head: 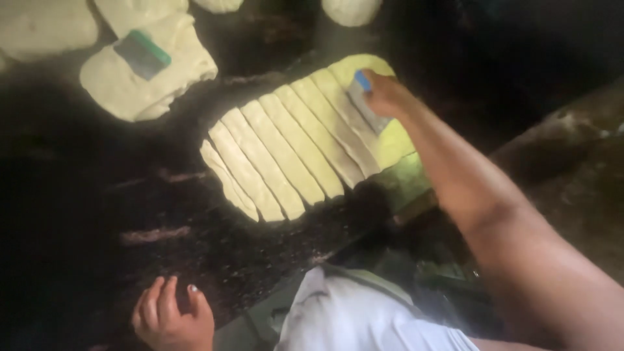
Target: Using a bench scraper to cut and portion strips of dough into smaller pieces on a bakery work table.
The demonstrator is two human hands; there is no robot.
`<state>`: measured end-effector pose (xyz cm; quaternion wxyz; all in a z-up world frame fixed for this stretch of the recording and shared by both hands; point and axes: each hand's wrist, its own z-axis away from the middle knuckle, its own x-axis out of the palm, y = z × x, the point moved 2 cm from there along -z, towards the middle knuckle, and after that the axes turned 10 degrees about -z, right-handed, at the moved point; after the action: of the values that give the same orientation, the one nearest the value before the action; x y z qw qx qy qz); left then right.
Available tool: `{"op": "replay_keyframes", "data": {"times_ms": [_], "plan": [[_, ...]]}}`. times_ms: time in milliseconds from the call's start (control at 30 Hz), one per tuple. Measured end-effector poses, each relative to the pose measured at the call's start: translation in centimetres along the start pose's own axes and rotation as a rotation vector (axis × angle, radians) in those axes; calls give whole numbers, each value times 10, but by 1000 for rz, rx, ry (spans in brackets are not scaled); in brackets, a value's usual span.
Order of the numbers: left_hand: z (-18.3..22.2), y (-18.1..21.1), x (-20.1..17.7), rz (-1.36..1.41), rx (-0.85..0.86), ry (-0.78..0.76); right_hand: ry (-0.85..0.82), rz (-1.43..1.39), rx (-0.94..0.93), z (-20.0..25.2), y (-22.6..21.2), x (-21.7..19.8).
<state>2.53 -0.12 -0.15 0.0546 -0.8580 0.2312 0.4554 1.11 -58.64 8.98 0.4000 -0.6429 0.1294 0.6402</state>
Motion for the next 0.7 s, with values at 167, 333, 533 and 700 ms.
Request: {"op": "replay_keyframes", "data": {"times_ms": [167, 333, 533, 700], "plan": [[7, 1, 3, -45, -101, -70, -187, 42, -5, 64, 41, 20], [5, 6, -5, -99, -79, -54, -123, 54, 295, 107, 14, 12], [2, 0, 3, -71, -76, -92, 167, -90, -290, 48, 81, -27], [14, -12, 16, -87, -48, -55, 254, -237, -315, 20, 51, -50]]}}
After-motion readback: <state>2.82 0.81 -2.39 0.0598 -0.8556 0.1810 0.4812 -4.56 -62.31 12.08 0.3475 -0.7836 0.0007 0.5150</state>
